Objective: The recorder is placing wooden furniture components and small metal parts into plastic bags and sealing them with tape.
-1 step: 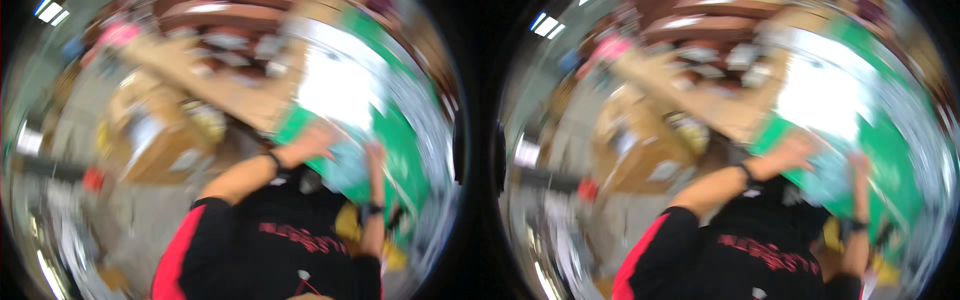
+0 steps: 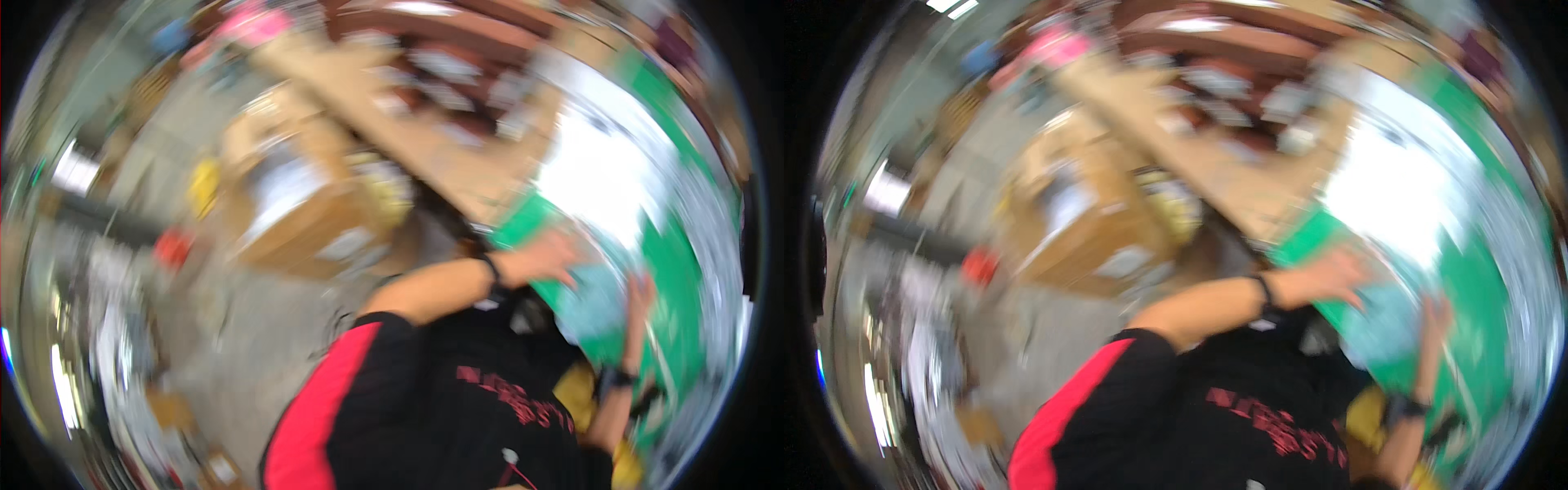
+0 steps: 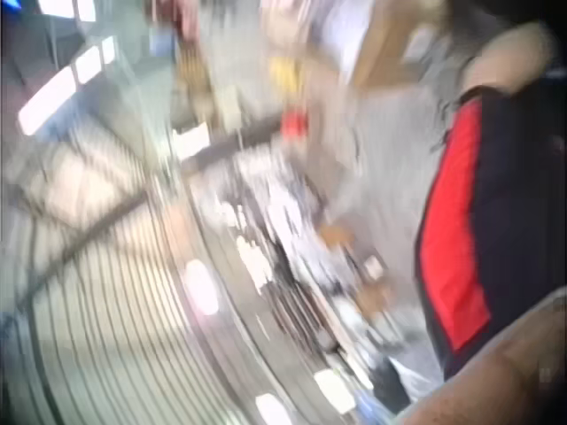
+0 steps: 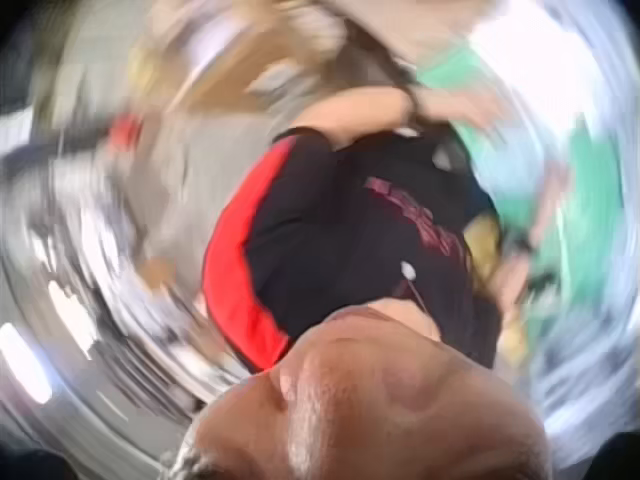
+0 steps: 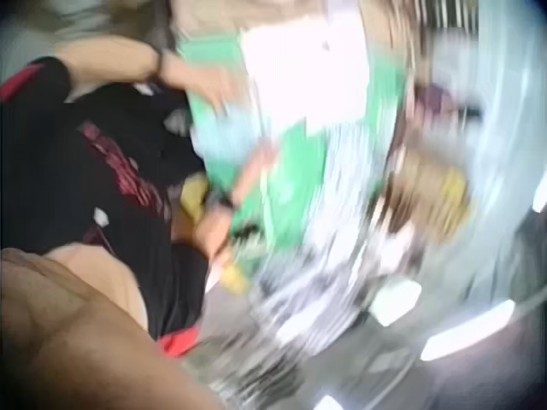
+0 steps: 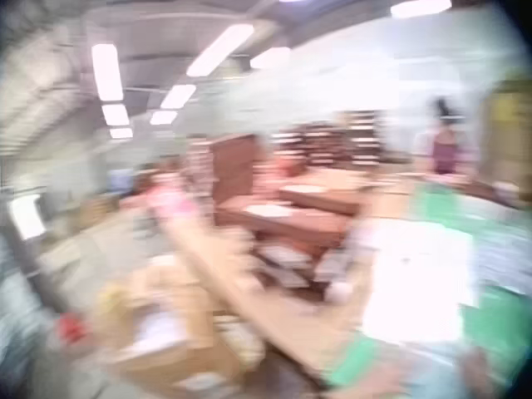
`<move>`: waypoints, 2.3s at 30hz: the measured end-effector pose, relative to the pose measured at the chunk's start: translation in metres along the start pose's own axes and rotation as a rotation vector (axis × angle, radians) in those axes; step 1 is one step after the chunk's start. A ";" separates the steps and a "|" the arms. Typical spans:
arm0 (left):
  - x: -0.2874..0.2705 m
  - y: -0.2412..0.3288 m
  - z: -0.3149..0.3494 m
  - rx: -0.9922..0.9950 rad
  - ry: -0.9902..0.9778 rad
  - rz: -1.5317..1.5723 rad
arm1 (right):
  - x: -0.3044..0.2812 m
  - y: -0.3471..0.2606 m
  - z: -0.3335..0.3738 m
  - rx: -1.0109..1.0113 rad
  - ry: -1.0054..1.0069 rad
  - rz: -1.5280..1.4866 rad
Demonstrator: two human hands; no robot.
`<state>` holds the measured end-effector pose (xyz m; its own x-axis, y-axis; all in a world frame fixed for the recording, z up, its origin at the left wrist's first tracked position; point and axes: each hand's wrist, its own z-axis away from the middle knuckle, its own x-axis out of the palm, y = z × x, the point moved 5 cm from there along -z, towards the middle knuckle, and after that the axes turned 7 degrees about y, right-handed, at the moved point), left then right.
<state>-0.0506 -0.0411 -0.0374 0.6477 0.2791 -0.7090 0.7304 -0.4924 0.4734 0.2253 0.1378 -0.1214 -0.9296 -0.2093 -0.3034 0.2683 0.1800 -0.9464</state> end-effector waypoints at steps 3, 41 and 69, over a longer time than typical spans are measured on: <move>0.053 -0.016 -0.003 0.059 0.117 -0.228 | -0.064 -0.018 -0.013 -0.237 0.105 0.589; 0.003 -0.011 -0.035 -0.016 -0.296 -0.255 | 0.067 -0.167 0.134 -0.464 -0.200 0.670; 0.005 0.005 0.018 -0.068 -0.177 -0.028 | 0.349 -0.491 -0.102 -0.861 -0.417 0.147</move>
<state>-0.0477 -0.0568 -0.0477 0.5830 0.1398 -0.8004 0.7643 -0.4283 0.4820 -0.2568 0.0740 0.2489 -0.6925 -0.4228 -0.5845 -0.0567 0.8397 -0.5402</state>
